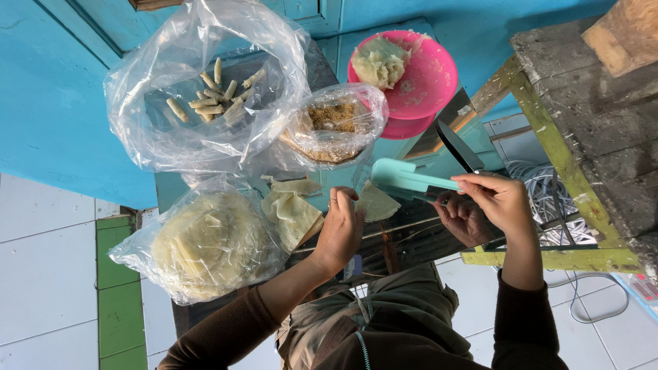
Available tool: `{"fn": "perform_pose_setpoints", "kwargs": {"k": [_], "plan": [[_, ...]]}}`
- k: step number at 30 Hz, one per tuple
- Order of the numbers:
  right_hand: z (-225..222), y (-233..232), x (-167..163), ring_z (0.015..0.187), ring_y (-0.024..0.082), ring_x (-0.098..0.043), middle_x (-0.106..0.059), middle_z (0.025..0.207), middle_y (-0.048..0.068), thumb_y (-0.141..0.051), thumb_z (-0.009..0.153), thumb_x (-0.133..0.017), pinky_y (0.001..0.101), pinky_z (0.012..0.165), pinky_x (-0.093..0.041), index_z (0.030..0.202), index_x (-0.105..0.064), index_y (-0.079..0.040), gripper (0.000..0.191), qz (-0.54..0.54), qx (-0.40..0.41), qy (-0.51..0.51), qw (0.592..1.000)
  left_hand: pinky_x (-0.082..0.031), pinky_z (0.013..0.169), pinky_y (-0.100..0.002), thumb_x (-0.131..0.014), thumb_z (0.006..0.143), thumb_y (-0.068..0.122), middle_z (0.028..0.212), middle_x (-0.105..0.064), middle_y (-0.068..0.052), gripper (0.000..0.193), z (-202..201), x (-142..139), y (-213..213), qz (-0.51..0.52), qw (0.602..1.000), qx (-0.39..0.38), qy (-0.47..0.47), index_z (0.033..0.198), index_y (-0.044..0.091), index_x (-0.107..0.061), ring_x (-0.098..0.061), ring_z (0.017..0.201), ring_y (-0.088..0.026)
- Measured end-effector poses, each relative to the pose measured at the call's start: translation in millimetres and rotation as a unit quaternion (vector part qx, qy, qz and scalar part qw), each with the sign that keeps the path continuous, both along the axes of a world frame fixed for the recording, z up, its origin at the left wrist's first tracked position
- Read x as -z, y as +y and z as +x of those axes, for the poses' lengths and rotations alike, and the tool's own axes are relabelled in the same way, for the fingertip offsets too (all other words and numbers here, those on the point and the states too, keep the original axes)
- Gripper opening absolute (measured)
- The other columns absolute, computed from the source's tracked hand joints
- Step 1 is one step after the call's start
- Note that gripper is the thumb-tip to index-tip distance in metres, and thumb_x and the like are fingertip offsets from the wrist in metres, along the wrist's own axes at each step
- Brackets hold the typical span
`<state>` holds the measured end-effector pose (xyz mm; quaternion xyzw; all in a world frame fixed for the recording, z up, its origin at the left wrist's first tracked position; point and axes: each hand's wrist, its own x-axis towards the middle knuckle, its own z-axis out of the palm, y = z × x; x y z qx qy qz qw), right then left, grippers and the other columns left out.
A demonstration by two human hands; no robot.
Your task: The person wraps pieces of dough with thin pastry wrappers, pinching the wrappers closed around the dough by hand, and places the finished wrapped rolls into a plastic-lined bowl. They occasionally use a small plastic spatula to scoop filling from a covered container and take new wrappers from a plastic-wrapped stack.
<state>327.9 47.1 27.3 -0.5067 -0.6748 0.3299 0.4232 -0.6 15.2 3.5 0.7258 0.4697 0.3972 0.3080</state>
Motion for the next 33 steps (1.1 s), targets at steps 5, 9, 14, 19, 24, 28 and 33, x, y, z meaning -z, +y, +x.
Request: {"fn": "perform_pose_setpoints", "kwargs": {"k": [5, 9, 14, 19, 24, 28, 33], "plan": [[-20.7, -7.1, -3.9, 0.065, 0.011, -0.067, -0.077, 0.087, 0.009, -0.002, 0.095, -0.072, 0.0237, 0.059, -0.051, 0.111, -0.079, -0.001, 0.018, 0.023, 0.04, -0.073, 0.996, -0.045, 0.09, -0.047, -0.057, 0.095, -0.004, 0.12, -0.042, -0.025, 0.032, 0.0, -1.3, 0.5, 0.016, 1.0, -0.005, -0.003, 0.119, -0.007, -0.036, -0.05, 0.104, -0.043], [-26.6, -13.1, -5.8, 0.081, 0.013, -0.068, -0.075, 0.096, 0.01, 0.0, 0.1, -0.072, 0.0246, 0.072, -0.053, 0.115, -0.076, 0.001, 0.015, 0.166, 0.071, -0.086, 0.98, -0.044, 0.091, -0.047, -0.057, 0.095, -0.005, 0.118, -0.043, -0.025, 0.032, 0.2, -1.2, 0.2, 0.041, 0.999, -0.006, -0.002, 0.118, -0.007, -0.036, -0.049, 0.104, -0.043], [-16.1, -17.9, -1.4, 0.075, 0.011, -0.068, -0.074, 0.09, 0.009, -0.003, 0.101, -0.07, 0.0225, 0.065, -0.052, 0.115, -0.075, -0.001, 0.015, 0.159, 0.002, -0.058, 0.986, -0.044, 0.091, -0.047, -0.057, 0.094, -0.006, 0.118, -0.043, -0.025, 0.033, 0.6, -0.8, -0.1, 0.043, 0.999, -0.008, -0.006, 0.118, -0.007, -0.036, -0.049, 0.104, -0.044], [-16.6, -19.7, 5.7, 0.054, 0.008, -0.063, -0.071, 0.066, 0.006, -0.008, 0.097, -0.069, 0.022, 0.049, -0.047, 0.112, -0.078, -0.002, 0.019, -0.015, 0.001, -0.064, 0.998, -0.044, 0.091, -0.047, -0.058, 0.093, -0.006, 0.118, -0.043, -0.025, 0.033, 1.0, -0.5, 0.3, 0.043, 0.999, -0.011, -0.007, 0.118, -0.007, -0.036, -0.049, 0.104, -0.044], [-10.6, -27.4, -11.2, 0.067, 0.008, -0.069, -0.076, 0.08, 0.008, -0.007, 0.097, -0.069, 0.0213, 0.056, -0.052, 0.112, -0.077, -0.001, 0.018, 0.006, 0.023, -0.09, 0.996, -0.045, 0.092, -0.047, -0.058, 0.093, -0.005, 0.118, -0.043, -0.025, 0.033, 0.6, -0.3, 0.5, 0.041, 0.999, -0.012, -0.005, 0.118, -0.007, -0.036, -0.049, 0.104, -0.044], [-5.7, -29.2, -26.8, 0.079, 0.009, -0.071, -0.077, 0.093, 0.009, -0.005, 0.099, -0.07, 0.0206, 0.065, -0.053, 0.114, -0.077, -0.002, 0.017, 0.076, 0.071, -0.099, 0.99, -0.045, 0.092, -0.047, -0.057, 0.094, -0.005, 0.118, -0.043, -0.025, 0.032, 1.0, 0.4, 0.8, 0.04, 0.999, -0.009, -0.002, 0.118, -0.007, -0.036, -0.049, 0.105, -0.043], [-25.4, -18.5, -16.6, 0.075, 0.009, -0.07, -0.077, 0.093, 0.008, -0.002, 0.094, -0.073, 0.0219, 0.065, -0.053, 0.113, -0.077, -0.002, 0.019, 0.119, 0.032, -0.102, 0.987, -0.044, 0.092, -0.048, -0.058, 0.093, -0.006, 0.118, -0.044, -0.024, 0.034, 1.2, 0.3, 0.4, 0.057, 0.998, -0.013, 0.018, 0.119, -0.007, -0.036, -0.049, 0.104, -0.043]]}}
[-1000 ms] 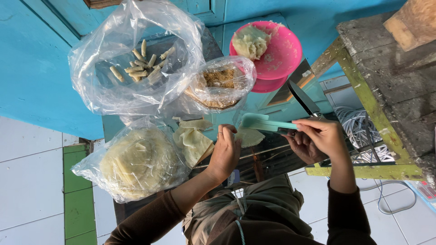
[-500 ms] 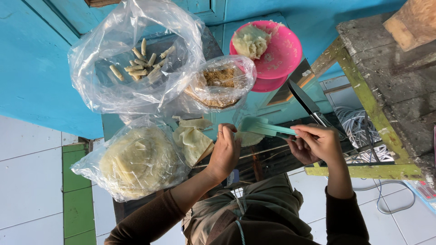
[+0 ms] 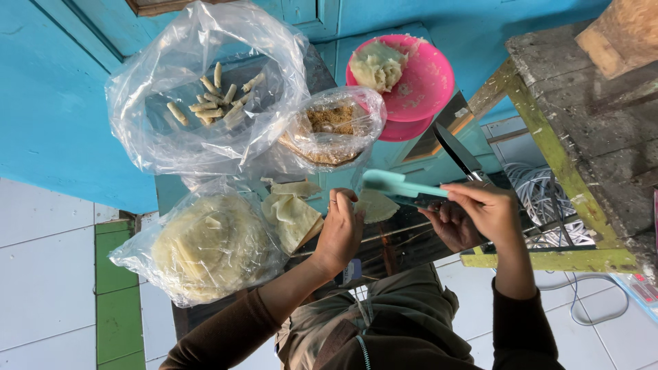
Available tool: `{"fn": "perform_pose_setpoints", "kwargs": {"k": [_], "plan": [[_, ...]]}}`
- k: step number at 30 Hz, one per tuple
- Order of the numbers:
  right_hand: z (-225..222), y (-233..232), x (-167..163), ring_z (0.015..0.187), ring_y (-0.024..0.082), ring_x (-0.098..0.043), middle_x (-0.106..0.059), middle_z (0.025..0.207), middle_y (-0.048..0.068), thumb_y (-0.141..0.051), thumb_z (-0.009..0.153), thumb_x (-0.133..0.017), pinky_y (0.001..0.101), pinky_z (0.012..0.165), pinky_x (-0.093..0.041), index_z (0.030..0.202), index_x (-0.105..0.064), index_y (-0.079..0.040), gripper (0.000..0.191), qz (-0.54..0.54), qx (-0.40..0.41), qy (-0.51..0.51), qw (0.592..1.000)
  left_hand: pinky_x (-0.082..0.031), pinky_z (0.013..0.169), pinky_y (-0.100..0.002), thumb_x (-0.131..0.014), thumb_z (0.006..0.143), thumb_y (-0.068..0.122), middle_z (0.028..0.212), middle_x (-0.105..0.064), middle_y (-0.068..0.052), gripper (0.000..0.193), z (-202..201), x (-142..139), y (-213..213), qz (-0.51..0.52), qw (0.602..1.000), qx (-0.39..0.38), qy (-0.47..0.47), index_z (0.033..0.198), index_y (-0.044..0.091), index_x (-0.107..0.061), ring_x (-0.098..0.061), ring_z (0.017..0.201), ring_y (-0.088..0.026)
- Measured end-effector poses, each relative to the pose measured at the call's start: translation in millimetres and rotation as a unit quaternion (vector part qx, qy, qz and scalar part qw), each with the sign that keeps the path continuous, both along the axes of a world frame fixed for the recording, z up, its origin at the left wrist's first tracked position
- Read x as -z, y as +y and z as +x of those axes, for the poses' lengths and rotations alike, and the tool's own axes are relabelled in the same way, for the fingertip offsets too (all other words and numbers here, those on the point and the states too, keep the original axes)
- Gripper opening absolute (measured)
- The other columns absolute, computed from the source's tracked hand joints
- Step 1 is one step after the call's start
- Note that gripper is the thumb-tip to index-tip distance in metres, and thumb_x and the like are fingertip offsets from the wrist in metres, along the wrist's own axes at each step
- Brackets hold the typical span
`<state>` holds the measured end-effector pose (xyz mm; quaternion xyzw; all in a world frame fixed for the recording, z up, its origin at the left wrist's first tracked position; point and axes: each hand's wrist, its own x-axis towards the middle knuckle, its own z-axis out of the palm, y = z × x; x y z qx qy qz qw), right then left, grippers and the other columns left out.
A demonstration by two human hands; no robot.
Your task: The person wraps pieces of dough with thin pastry wrappers, pinching the wrappers closed around the dough by hand, and places the finished wrapped rolls into a plastic-lined bowl. They occasionally use a small plastic spatula to scoop filling from a covered container and take new wrappers from a plastic-wrapped stack.
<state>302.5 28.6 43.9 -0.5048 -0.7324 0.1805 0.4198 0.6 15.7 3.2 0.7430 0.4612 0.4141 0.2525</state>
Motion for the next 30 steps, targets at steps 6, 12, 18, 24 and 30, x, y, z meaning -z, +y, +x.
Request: {"fn": "perform_pose_setpoints", "kwargs": {"k": [6, 12, 18, 24, 30], "plan": [[-12.4, -1.8, 12.8, 0.07, 0.009, -0.068, -0.076, 0.094, 0.009, 0.003, 0.093, -0.073, 0.0211, 0.062, -0.052, 0.112, -0.078, -0.004, 0.021, 0.018, 0.028, 0.013, 0.999, -0.044, 0.093, -0.048, -0.058, 0.093, -0.006, 0.118, -0.043, -0.025, 0.035, 0.1, 0.5, 0.2, 0.0, 1.0, 0.005, -0.023, 0.12, -0.007, -0.037, -0.049, 0.106, -0.044], [-5.1, -11.1, 24.7, 0.081, 0.01, -0.067, -0.075, 0.105, 0.01, 0.006, 0.099, -0.072, 0.0224, 0.069, -0.052, 0.117, -0.075, -0.001, 0.02, 0.087, 0.04, 0.05, 0.994, -0.044, 0.092, -0.047, -0.058, 0.092, -0.006, 0.118, -0.043, -0.025, 0.034, -0.2, 1.1, -0.3, -0.012, 1.0, 0.004, -0.024, 0.119, -0.007, -0.036, -0.049, 0.105, -0.044], [6.6, -16.1, 38.2, 0.059, 0.006, -0.061, -0.074, 0.083, 0.007, 0.001, 0.096, -0.07, 0.0204, 0.052, -0.047, 0.115, -0.076, -0.001, 0.02, -0.027, 0.015, 0.089, 0.996, -0.045, 0.091, -0.047, -0.058, 0.093, -0.006, 0.118, -0.043, -0.025, 0.035, 0.6, 1.4, 0.4, -0.003, 1.0, 0.004, -0.021, 0.119, -0.008, -0.035, -0.049, 0.104, -0.044], [1.8, -19.6, 34.1, 0.054, 0.007, -0.061, -0.071, 0.07, 0.006, -0.006, 0.097, -0.069, 0.0214, 0.049, -0.045, 0.113, -0.077, 0.0, 0.019, -0.119, 0.015, 0.094, 0.988, -0.044, 0.091, -0.048, -0.058, 0.092, -0.007, 0.118, -0.043, -0.025, 0.034, -0.1, 1.9, -0.1, 0.004, 1.0, 0.001, -0.019, 0.119, -0.007, -0.036, -0.049, 0.104, -0.044], [4.6, -28.5, 9.2, 0.067, 0.009, -0.068, -0.074, 0.082, 0.007, -0.008, 0.099, -0.07, 0.0209, 0.058, -0.051, 0.113, -0.077, -0.001, 0.017, -0.034, 0.067, 0.005, 0.997, -0.044, 0.091, -0.047, -0.057, 0.092, -0.007, 0.118, -0.042, -0.025, 0.035, -1.8, -0.4, -0.7, -0.017, 1.0, 0.011, -0.014, 0.119, -0.007, -0.035, -0.049, 0.105, -0.043]]}}
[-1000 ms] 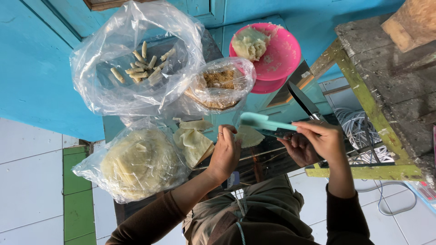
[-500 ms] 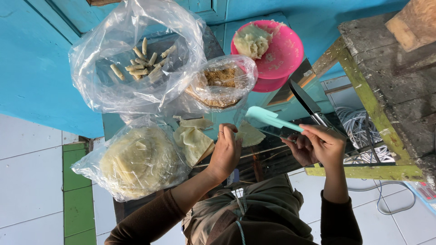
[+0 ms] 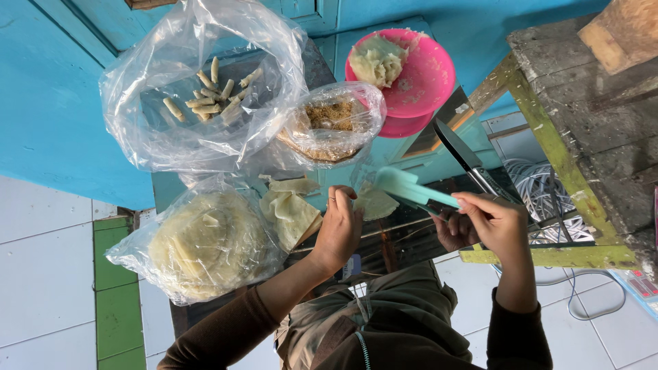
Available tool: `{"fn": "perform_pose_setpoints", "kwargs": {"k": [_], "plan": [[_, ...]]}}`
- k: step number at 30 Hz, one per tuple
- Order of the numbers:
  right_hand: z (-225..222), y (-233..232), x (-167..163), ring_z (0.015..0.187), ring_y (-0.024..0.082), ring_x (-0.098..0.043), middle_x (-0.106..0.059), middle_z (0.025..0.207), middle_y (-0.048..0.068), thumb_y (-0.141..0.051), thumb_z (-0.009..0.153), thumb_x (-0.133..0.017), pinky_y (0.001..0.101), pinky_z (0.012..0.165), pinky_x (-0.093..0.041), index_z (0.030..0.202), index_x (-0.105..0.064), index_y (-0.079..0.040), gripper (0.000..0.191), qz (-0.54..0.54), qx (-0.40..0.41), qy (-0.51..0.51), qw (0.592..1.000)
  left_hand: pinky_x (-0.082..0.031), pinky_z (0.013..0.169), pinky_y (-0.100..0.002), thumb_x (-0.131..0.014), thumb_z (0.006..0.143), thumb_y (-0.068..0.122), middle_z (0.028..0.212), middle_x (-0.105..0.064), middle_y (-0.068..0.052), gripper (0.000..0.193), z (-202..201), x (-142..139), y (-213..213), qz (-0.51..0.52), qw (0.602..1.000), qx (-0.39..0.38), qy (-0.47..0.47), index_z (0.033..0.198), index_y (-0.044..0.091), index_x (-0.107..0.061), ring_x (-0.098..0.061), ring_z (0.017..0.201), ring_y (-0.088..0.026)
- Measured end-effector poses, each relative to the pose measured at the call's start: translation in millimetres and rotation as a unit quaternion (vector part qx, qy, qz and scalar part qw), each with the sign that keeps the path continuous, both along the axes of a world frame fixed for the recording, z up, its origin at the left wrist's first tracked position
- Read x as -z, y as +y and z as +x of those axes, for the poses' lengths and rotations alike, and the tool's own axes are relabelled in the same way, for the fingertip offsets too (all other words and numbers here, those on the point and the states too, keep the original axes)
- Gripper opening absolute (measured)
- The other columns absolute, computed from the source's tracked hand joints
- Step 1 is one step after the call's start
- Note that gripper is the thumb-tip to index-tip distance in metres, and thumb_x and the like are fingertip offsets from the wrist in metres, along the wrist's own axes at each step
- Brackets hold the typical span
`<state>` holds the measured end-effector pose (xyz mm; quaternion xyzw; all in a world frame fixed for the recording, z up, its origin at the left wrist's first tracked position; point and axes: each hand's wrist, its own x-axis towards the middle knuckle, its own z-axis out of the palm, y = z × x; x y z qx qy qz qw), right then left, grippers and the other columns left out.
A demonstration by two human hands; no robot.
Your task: The person wraps pieces of dough with thin pastry wrappers, pinching the wrappers closed around the dough by hand, and places the finished wrapped rolls into a plastic-lined bowl. They occasionally use a small plastic spatula to scoop filling from a covered container and take new wrappers from a plastic-wrapped stack.
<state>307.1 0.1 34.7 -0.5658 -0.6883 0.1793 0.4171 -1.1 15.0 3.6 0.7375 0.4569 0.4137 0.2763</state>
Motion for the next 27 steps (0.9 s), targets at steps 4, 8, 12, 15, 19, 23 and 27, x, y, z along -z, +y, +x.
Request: {"fn": "perform_pose_setpoints", "kwargs": {"k": [4, 8, 12, 15, 19, 23, 27], "plan": [[8.4, 5.1, -3.5, 0.079, 0.009, -0.071, -0.076, 0.093, 0.008, -0.009, 0.103, -0.07, 0.0204, 0.064, -0.053, 0.117, -0.076, -0.002, 0.017, 0.022, -0.021, 0.037, 0.999, -0.044, 0.091, -0.047, -0.057, 0.093, -0.006, 0.119, -0.042, -0.025, 0.034, 0.5, -1.0, 0.6, 0.001, 1.0, -0.004, -0.001, 0.119, -0.007, -0.035, -0.049, 0.105, -0.044], [2.4, 15.5, 10.3, 0.063, 0.007, -0.065, -0.076, 0.083, 0.006, -0.009, 0.098, -0.071, 0.0213, 0.055, -0.051, 0.115, -0.077, -0.004, 0.019, -0.056, -0.042, 0.083, 0.994, -0.044, 0.091, -0.048, -0.057, 0.094, -0.006, 0.118, -0.043, -0.025, 0.033, 0.9, -1.0, -0.1, -0.009, 1.0, -0.006, 0.0, 0.119, -0.007, -0.036, -0.049, 0.105, -0.044], [-3.9, 21.3, 14.4, 0.056, 0.008, -0.064, -0.075, 0.074, 0.006, -0.007, 0.095, -0.073, 0.0228, 0.051, -0.048, 0.113, -0.079, -0.004, 0.019, -0.067, -0.033, 0.024, 0.997, -0.044, 0.092, -0.048, -0.057, 0.094, -0.006, 0.118, -0.043, -0.025, 0.033, 0.8, -0.4, 0.7, 0.011, 1.0, -0.003, -0.01, 0.119, -0.007, -0.036, -0.049, 0.105, -0.044], [-9.6, 20.5, 11.1, 0.062, 0.008, -0.067, -0.075, 0.08, 0.008, -0.005, 0.095, -0.074, 0.0228, 0.055, -0.049, 0.112, -0.079, -0.004, 0.018, 0.001, -0.029, -0.019, 0.999, -0.043, 0.092, -0.048, -0.058, 0.092, -0.006, 0.117, -0.043, -0.025, 0.034, 1.7, 0.7, 1.2, 0.013, 1.0, -0.008, -0.005, 0.119, -0.008, -0.036, -0.048, 0.105, -0.044], [-11.1, 14.9, 4.9, 0.085, 0.012, -0.073, -0.077, 0.101, 0.011, -0.002, 0.1, -0.071, 0.0232, 0.074, -0.056, 0.115, -0.076, -0.004, 0.015, 0.12, -0.023, -0.034, 0.992, -0.044, 0.092, -0.047, -0.058, 0.092, -0.007, 0.117, -0.043, -0.025, 0.035, 2.1, 1.9, 1.2, 0.018, 1.0, -0.008, -0.003, 0.119, -0.007, -0.036, -0.049, 0.105, -0.043], [-0.1, 17.2, 2.1, 0.088, 0.012, -0.073, -0.075, 0.099, 0.011, 0.0, 0.104, -0.07, 0.0236, 0.074, -0.054, 0.118, -0.075, 0.0, 0.015, 0.103, 0.031, 0.015, 0.994, -0.044, 0.092, -0.047, -0.058, 0.092, -0.007, 0.118, -0.043, -0.024, 0.035, 1.6, 1.5, 0.5, 0.015, 1.0, -0.006, -0.003, 0.119, -0.007, -0.035, -0.049, 0.105, -0.043], [13.7, 56.3, -3.4, 0.066, 0.007, -0.052, -0.073, 0.094, 0.009, -0.003, 0.113, -0.062, 0.0238, 0.059, -0.04, 0.129, -0.073, 0.002, 0.02, 0.078, 0.109, 0.085, 0.987, -0.044, 0.091, -0.047, -0.058, 0.096, -0.005, 0.118, -0.042, -0.024, 0.033, 1.1, 0.7, 1.1, -0.001, 1.0, -0.002, -0.004, 0.119, -0.007, -0.035, -0.049, 0.103, -0.043]]}}
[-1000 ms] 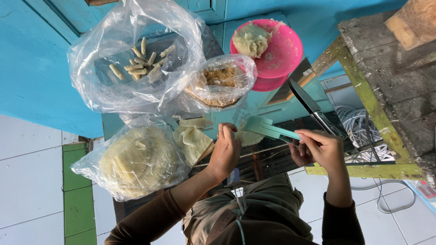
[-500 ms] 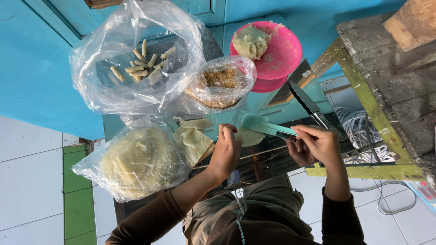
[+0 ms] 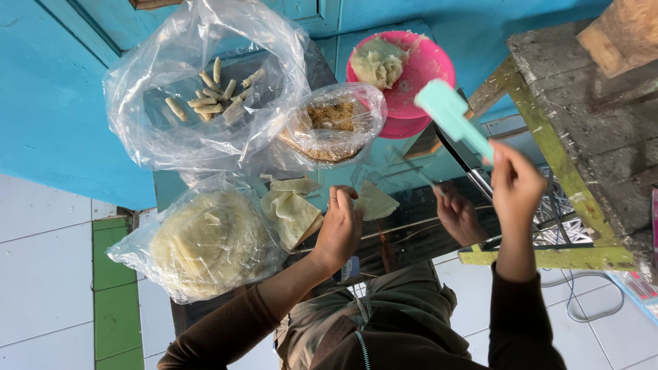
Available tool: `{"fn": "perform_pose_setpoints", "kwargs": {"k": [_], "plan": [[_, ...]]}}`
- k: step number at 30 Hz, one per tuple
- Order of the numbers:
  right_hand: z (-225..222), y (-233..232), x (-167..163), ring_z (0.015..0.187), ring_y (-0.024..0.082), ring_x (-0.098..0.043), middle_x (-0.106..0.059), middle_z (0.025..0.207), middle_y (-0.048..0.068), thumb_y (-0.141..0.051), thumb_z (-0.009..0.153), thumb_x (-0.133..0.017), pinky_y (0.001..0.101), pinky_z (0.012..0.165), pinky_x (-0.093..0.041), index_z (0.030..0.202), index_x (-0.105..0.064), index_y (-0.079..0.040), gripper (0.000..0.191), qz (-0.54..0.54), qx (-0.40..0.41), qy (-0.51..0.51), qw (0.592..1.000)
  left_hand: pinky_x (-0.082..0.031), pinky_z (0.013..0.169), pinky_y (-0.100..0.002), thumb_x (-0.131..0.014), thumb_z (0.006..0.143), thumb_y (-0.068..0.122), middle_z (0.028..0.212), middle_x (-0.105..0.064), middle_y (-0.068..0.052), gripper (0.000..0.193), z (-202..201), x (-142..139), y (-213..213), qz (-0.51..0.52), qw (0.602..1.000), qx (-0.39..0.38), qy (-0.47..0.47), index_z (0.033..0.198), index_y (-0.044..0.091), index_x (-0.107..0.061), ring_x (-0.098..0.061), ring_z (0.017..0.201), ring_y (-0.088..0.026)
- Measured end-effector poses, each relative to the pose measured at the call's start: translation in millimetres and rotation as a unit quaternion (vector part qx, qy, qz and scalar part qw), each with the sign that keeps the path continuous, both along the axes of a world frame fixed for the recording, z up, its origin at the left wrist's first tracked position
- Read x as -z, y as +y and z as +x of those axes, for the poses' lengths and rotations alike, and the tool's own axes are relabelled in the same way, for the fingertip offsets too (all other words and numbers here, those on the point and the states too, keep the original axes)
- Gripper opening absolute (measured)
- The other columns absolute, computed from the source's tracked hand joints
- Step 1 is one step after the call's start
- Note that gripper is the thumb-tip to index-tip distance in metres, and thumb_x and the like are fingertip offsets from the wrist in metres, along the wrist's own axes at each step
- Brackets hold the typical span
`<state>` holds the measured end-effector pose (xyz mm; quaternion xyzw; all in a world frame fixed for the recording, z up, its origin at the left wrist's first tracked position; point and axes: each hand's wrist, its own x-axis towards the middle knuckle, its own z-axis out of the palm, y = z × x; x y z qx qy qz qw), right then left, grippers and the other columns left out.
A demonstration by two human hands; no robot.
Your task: The person wraps pieces of dough with thin pastry wrappers, pinching the wrappers closed around the dough by hand, and places the finished wrapped rolls into a plastic-lined bowl. They occasionally use a small plastic spatula to scoop filling from a covered container and take new wrappers from a plastic-wrapped stack.
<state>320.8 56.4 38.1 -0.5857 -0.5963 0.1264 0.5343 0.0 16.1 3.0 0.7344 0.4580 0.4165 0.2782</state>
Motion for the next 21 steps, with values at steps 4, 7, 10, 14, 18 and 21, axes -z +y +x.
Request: {"fn": "perform_pose_setpoints", "kwargs": {"k": [4, 7, 10, 14, 18, 21], "plan": [[-0.1, 79.2, -22.8, 0.067, 0.004, -0.054, -0.073, 0.097, 0.008, -0.006, 0.113, -0.057, 0.0207, 0.058, -0.045, 0.129, -0.07, 0.0, 0.022, -0.014, -0.09, -0.014, 0.996, -0.044, 0.089, -0.047, -0.058, 0.095, -0.004, 0.12, -0.044, -0.025, 0.034, 0.2, -0.5, 0.9, 0.0, 1.0, -0.002, 0.013, 0.121, -0.007, -0.036, -0.05, 0.103, -0.044], [-20.0, 119.2, -43.0, 0.079, 0.019, -0.065, -0.073, 0.102, 0.01, -0.017, 0.105, -0.065, 0.0337, 0.072, -0.051, 0.124, -0.072, -0.007, 0.023, -0.018, -0.057, -0.205, 0.977, -0.045, 0.092, -0.047, -0.059, 0.095, -0.003, 0.121, -0.045, -0.026, 0.036, 0.0, -0.7, 0.8, 0.016, 1.0, -0.003, 0.004, 0.124, -0.008, -0.038, -0.051, 0.106, -0.045], [-43.0, 127.8, -62.5, 0.107, 0.036, -0.063, -0.069, 0.12, 0.014, -0.021, 0.096, -0.077, 0.0457, 0.092, -0.049, 0.123, -0.074, -0.008, 0.029, 0.172, 0.004, -0.437, 0.883, -0.046, 0.094, -0.048, -0.059, 0.094, -0.003, 0.122, -0.046, -0.027, 0.038, 1.4, 0.4, 2.2, 0.024, 1.0, -0.004, -0.009, 0.126, -0.008, -0.038, -0.051, 0.108, -0.046], [-95.8, 124.7, -62.0, 0.114, 0.032, -0.061, -0.066, 0.119, 0.011, -0.023, 0.101, -0.078, 0.0478, 0.098, -0.046, 0.114, -0.071, -0.008, 0.022, 0.091, -0.163, -0.277, 0.943, -0.045, 0.096, -0.049, -0.058, 0.093, -0.005, 0.123, -0.046, -0.027, 0.038, 3.2, 5.0, 2.6, 0.028, 0.999, -0.016, -0.008, 0.126, -0.007, -0.039, -0.051, 0.109, -0.046], [-147.4, 124.6, -41.1, 0.106, 0.028, -0.061, -0.069, 0.109, 0.007, -0.023, 0.094, -0.076, 0.0468, 0.092, -0.041, 0.107, -0.074, -0.011, 0.018, 0.072, -0.233, -0.37, 0.897, -0.045, 0.098, -0.049, -0.056, 0.093, -0.006, 0.123, -0.045, -0.027, 0.039, 3.2, 8.3, 2.6, 0.033, 0.999, -0.012, -0.007, 0.128, -0.007, -0.039, -0.051, 0.112, -0.046], [-158.8, 126.0, -34.4, 0.104, 0.027, -0.062, -0.072, 0.1, 0.004, -0.02, 0.09, -0.077, 0.0479, 0.094, -0.038, 0.096, -0.075, -0.013, 0.009, 0.108, -0.222, -0.436, 0.865, -0.046, 0.098, -0.049, -0.058, 0.093, -0.005, 0.124, -0.046, -0.027, 0.04, 4.5, 7.5, 3.4, 0.029, 0.999, -0.017, -0.014, 0.128, -0.006, -0.04, -0.052, 0.112, -0.046]]}}
